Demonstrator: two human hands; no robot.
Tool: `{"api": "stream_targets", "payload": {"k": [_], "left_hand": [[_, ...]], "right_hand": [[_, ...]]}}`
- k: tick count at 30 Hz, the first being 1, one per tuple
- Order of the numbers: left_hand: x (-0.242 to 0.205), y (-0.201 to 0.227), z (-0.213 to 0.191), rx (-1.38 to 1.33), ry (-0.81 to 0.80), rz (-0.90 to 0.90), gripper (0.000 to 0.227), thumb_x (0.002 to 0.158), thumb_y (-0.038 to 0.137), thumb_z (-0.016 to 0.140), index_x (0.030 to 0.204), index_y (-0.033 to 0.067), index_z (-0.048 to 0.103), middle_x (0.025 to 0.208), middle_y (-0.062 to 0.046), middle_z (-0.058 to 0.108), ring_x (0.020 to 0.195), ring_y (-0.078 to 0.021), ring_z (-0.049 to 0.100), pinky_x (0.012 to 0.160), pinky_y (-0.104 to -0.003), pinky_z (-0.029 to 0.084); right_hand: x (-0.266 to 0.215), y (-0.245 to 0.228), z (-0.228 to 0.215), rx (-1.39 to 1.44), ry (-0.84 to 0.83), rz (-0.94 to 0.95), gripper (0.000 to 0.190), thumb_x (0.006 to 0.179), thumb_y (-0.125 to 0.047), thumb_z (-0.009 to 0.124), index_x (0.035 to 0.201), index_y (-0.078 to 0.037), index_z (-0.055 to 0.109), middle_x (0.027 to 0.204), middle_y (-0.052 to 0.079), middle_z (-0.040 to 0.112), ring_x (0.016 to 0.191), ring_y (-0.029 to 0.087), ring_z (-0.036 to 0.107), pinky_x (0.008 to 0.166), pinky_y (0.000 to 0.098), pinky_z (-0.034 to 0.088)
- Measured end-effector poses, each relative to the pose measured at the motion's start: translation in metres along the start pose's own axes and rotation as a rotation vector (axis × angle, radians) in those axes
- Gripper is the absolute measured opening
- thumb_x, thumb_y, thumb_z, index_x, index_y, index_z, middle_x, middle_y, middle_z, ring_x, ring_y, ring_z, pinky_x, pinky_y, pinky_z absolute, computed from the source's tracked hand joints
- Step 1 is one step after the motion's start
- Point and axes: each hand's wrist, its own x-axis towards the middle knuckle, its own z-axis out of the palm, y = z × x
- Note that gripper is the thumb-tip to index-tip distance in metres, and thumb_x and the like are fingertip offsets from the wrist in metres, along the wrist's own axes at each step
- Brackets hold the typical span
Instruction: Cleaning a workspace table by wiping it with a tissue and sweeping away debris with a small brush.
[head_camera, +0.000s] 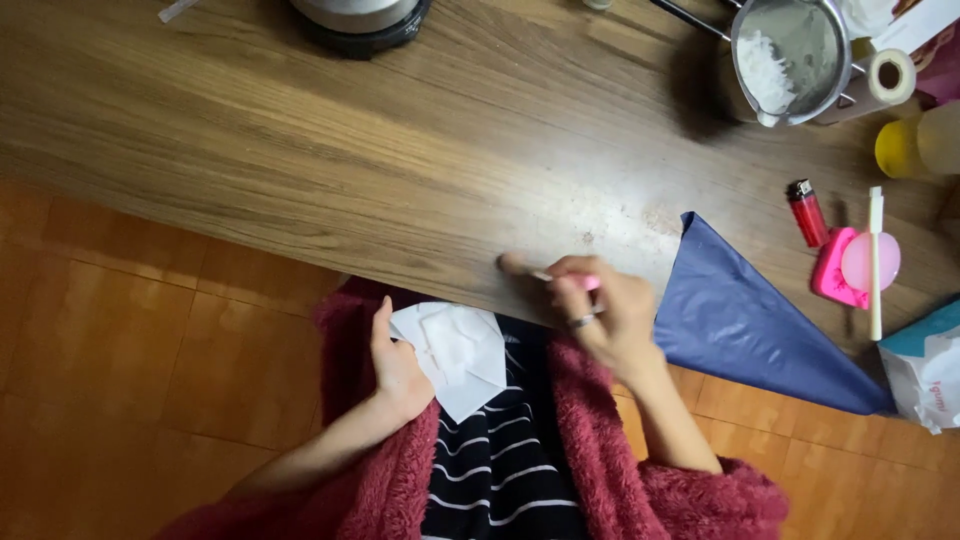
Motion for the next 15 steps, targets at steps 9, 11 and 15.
{"api": "stream_targets", "payload": {"k": [9,11,15], "left_hand": [[-0.010,0.002,0.013,-0.024,0.043,0.048,0.097,0.067,0.058,0.062,0.144,0.0099,0.030,0.149,-0.014,0.030,0.137,-0.0290,0.029,0.114,-0.050,0.018],[-0.006,0.003,0.009,-0.019,0.033,0.042,0.096,0.068,0.057,0.061,0.145,0.0087,0.028,0.150,-0.014,0.029,0.138,-0.0285,0.028,0.114,-0.049,0.017],[-0.003,0.008,0.002,0.019,0.029,0.071,0.099,0.069,0.056,0.061,0.146,0.0090,0.022,0.151,-0.014,0.024,0.139,-0.0286,0.025,0.115,-0.050,0.016]], "right_hand": [[0.022,0.015,-0.020,-0.199,0.129,-0.097,0.012,0.099,-0.013,0.055,0.094,-0.006,0.063,0.074,0.011,0.066,0.059,0.028,0.063,0.054,0.0332,0.048],[0.005,0.020,0.000,-0.234,0.053,-0.074,0.020,0.096,-0.022,0.050,0.086,-0.013,0.065,0.063,0.007,0.063,0.053,0.028,0.062,0.049,0.0326,0.047],[-0.018,-0.003,0.023,-0.057,-0.102,-0.207,0.019,0.088,-0.022,0.059,0.071,-0.013,0.060,0.053,0.005,0.057,0.043,0.025,0.056,0.042,0.0290,0.045]]}}
